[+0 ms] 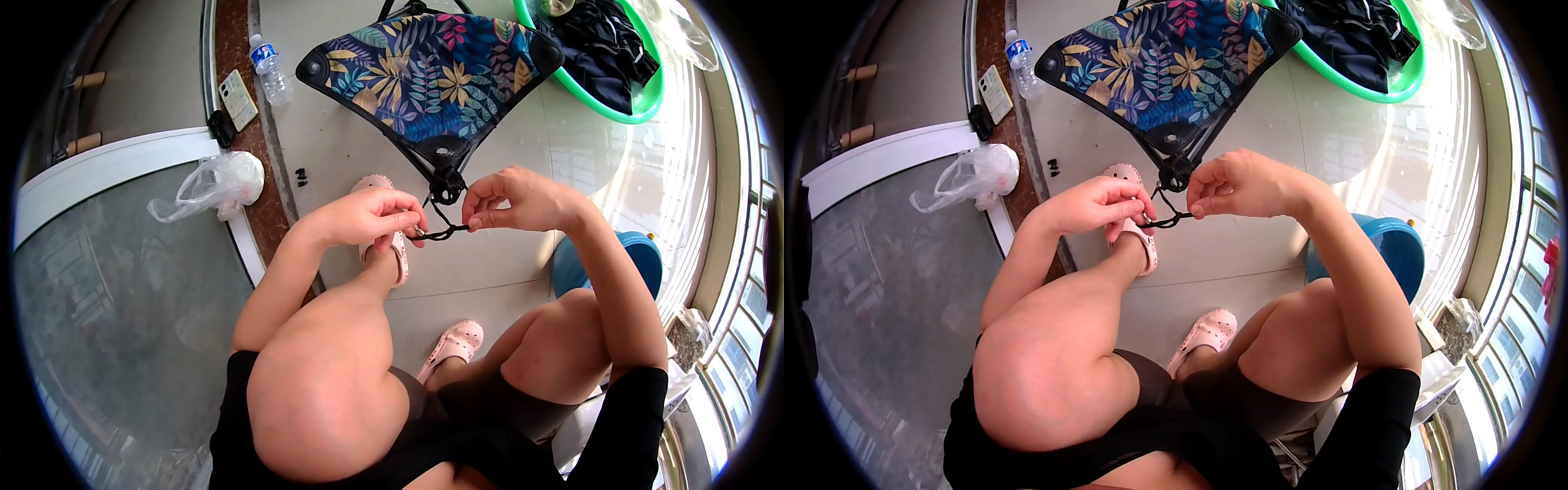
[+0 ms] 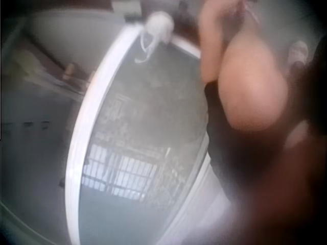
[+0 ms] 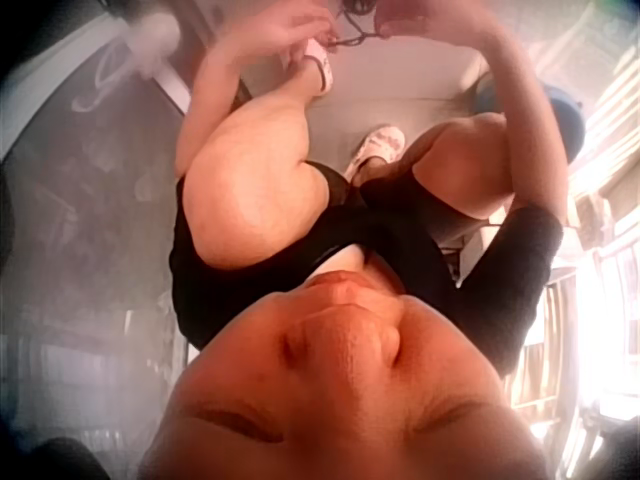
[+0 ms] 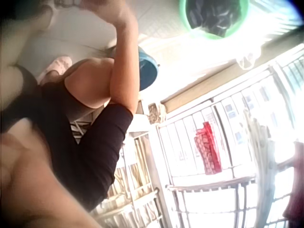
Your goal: The person assembles a small folding stool by attaching the fabric seat to the metal frame and securing the joints with rubber bands. They also wash several pieces of clothing by hand in a blue basin of soapy water, wringing them out and placing them aside.
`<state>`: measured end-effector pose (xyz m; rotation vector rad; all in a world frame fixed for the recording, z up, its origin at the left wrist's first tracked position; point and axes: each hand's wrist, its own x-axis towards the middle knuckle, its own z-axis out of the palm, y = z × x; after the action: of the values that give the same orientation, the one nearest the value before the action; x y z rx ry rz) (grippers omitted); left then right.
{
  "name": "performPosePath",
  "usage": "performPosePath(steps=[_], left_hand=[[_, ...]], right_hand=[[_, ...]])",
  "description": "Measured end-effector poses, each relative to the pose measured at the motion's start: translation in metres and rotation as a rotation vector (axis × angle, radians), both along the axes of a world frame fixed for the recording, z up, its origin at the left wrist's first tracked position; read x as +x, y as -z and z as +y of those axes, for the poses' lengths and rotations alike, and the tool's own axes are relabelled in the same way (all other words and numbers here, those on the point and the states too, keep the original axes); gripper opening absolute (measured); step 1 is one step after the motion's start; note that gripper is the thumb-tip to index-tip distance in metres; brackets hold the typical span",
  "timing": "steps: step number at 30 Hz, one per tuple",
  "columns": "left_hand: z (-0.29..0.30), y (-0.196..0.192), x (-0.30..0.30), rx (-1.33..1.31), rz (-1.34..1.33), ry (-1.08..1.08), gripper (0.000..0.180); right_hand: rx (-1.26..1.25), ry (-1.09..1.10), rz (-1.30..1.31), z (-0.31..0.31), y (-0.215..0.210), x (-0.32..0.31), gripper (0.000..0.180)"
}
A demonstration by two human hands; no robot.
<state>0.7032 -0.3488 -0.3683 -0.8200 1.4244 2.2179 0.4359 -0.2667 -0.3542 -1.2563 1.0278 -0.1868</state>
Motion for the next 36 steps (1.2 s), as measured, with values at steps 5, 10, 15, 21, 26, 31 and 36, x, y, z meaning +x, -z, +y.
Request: performPosePath(steps=[5,10,15,21,26,31,36], left_hand=[[0.018,0.031,0.002,0.138,-0.153,-0.028,0.029],[0.024,0.054,0.006,-0.340,-0.035,-0.546,0.021],[0.023,0.014,-0.025,-0.825,0.099,-0.399,0.018],[0.019,0.022,-0.033,-0.967,0.189,-0.330,0.020],[0.018,0.019,-0.035,-0.815,0.251,-0.448,0.027],[0.016,0.020,-0.035,-0.912,0.312,-0.368,0.025],[0.016,0.019,-0.034,-0.937,0.316,-0.307,0.022]], right_hand=[[-0.033,-0.039,0.135,0.020,0.033,-0.002,0.023],[0.015,0.407,0.186,0.009,0.030,0.009,0.018],[-0.567,0.328,0.321,0.005,0.028,0.024,0.011],[-0.714,0.454,0.230,-0.009,0.021,0.034,0.006],[-1.021,0.268,0.197,-0.012,0.004,0.030,0.009],[-1.084,0.230,0.196,-0.015,-0.038,0.031,0.013],[-1.135,0.248,0.197,-0.011,-0.067,0.016,0.009]])
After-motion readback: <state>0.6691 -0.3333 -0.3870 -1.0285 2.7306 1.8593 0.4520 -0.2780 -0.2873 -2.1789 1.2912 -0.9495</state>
